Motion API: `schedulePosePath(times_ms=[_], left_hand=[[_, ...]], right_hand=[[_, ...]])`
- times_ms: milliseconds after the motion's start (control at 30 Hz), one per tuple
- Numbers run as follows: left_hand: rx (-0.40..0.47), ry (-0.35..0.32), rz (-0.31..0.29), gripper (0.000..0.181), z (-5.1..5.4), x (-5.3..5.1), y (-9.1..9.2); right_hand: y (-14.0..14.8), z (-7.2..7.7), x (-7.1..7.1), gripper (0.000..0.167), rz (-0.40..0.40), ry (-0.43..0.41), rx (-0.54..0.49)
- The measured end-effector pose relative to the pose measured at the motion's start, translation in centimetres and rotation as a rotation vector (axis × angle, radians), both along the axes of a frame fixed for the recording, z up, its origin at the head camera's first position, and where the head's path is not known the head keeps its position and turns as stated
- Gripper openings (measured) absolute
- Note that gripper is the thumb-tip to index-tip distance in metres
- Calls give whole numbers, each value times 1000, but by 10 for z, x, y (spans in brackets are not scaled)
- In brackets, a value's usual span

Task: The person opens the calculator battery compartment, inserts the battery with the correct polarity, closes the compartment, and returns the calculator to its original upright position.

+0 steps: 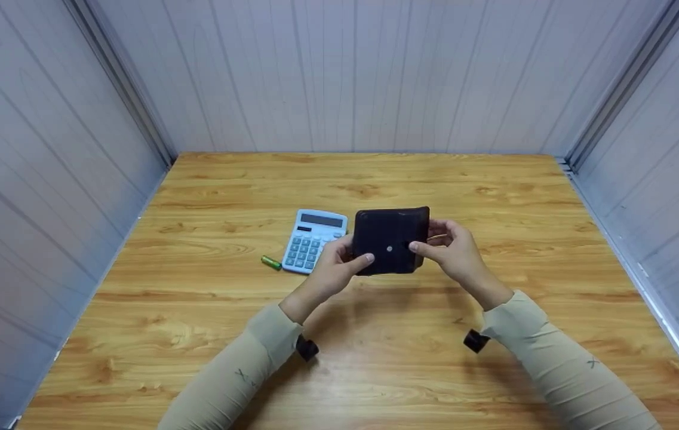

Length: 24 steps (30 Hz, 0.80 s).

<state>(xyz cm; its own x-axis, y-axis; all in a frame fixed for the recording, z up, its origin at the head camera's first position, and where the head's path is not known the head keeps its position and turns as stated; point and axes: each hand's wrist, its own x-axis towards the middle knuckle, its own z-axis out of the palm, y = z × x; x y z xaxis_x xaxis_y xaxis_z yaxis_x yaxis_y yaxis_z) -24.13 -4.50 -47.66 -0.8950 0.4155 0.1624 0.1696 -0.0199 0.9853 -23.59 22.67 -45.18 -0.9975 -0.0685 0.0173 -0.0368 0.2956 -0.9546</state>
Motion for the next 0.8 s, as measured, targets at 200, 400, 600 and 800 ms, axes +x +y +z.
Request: schedulePosePath(times_ms=[200,400,600,800], left_hand=[[-72,77,16,30,1,1,0],[-123,134,19,30,1,3,1],[-164,199,-14,36,1,6,1],[-265,357,-2,30,1,8,1]], right_hand=[[2,0,1,61,14,-1,-35],[3,-2,0,59,35,7,-74],[5,-7,-2,56,58,-2,-125],[7,-10,-3,59,79,13,-108]])
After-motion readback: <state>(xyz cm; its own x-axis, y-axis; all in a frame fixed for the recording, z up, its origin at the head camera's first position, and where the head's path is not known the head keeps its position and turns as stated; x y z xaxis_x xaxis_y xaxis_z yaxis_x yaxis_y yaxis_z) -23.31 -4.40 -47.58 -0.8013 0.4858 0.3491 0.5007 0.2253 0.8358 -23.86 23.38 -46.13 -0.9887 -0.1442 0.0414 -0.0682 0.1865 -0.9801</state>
